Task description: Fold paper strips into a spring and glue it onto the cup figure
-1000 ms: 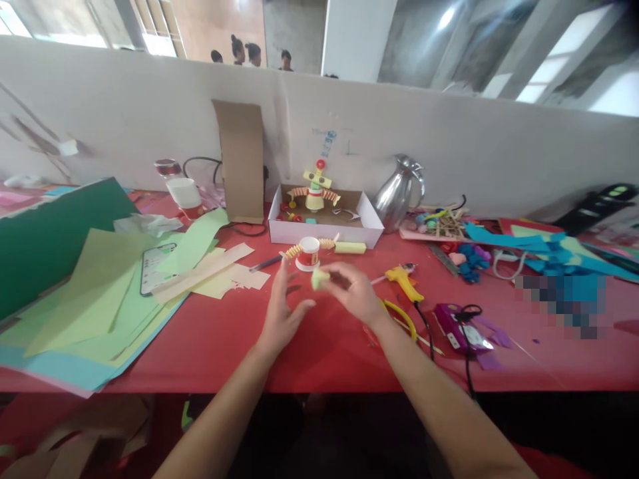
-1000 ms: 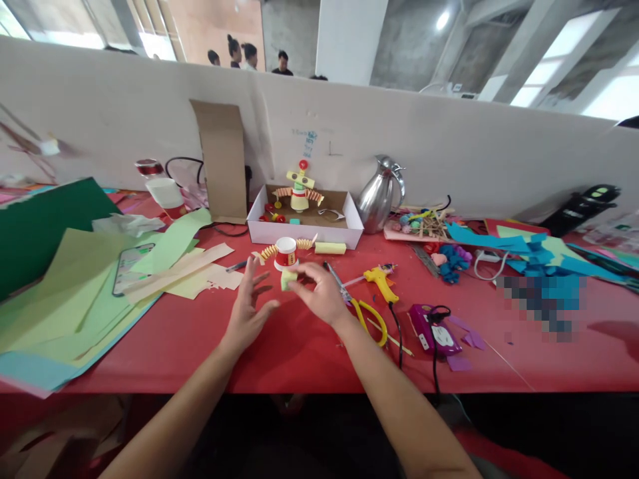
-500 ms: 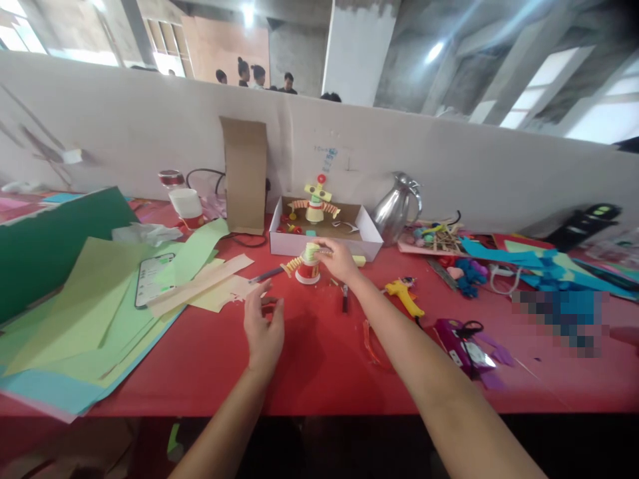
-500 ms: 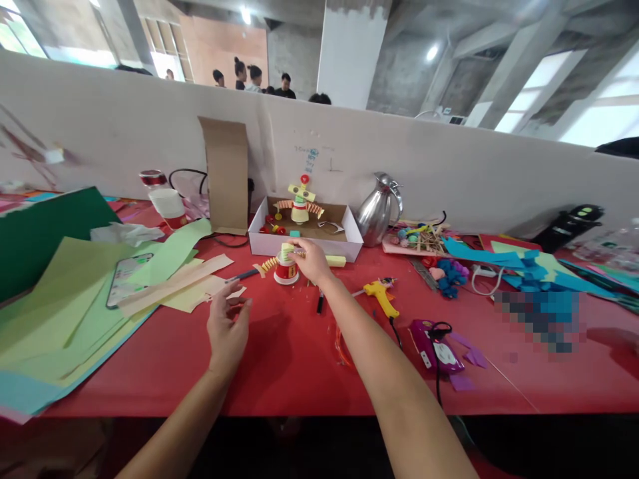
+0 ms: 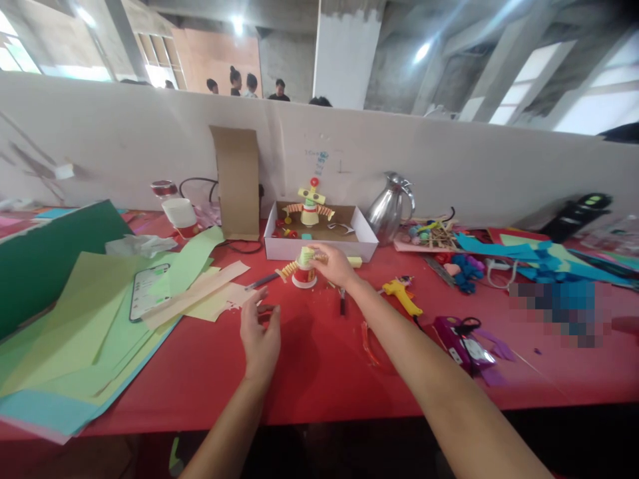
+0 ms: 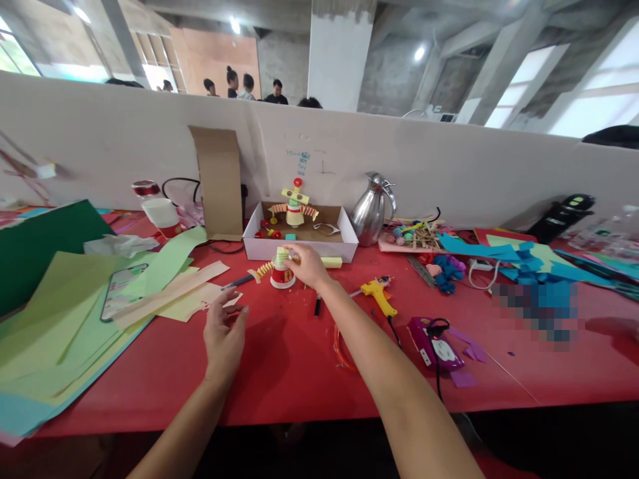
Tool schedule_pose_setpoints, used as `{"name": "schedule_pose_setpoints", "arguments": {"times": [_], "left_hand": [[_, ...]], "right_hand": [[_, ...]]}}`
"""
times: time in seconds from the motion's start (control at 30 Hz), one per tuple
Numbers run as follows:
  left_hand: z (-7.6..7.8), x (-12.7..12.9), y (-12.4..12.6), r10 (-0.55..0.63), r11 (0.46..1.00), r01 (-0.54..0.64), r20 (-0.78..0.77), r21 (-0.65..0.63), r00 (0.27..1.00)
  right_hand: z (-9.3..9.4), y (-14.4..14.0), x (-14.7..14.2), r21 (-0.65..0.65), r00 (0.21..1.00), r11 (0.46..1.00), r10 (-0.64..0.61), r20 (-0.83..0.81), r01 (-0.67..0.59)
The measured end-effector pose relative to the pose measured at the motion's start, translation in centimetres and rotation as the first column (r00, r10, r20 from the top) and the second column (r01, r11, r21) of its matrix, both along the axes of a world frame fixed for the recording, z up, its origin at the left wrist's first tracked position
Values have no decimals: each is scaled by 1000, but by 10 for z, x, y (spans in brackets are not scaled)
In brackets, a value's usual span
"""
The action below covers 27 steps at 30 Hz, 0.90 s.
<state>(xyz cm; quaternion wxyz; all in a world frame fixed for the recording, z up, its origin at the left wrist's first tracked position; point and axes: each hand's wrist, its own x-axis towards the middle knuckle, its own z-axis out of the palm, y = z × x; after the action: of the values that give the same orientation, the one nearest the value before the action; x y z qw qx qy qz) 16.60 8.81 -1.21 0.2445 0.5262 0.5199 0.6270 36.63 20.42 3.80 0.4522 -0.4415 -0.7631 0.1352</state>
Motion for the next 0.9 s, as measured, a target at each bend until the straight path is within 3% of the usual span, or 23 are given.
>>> {"name": "schedule_pose_setpoints", "arguments": {"times": [0.4, 0.57, 0.73, 0.9], "left_hand": [[2, 0, 0, -1, 1000, 2, 58, -18, 998], [0, 1, 1, -4, 1000, 5, 61, -15, 998], [0, 0, 0, -2, 999, 5, 69, -40, 998], [-1, 0, 1, -1, 998, 5, 75, -58, 997]], "right_hand": [[23, -1, 30, 76, 1000, 997, -18, 18, 17], [27, -6, 22, 102, 989, 990, 79, 129, -92], [24, 0, 6, 34, 985, 994, 100, 143, -106], [22, 17, 4, -95, 995, 990, 104, -7, -105]]}}
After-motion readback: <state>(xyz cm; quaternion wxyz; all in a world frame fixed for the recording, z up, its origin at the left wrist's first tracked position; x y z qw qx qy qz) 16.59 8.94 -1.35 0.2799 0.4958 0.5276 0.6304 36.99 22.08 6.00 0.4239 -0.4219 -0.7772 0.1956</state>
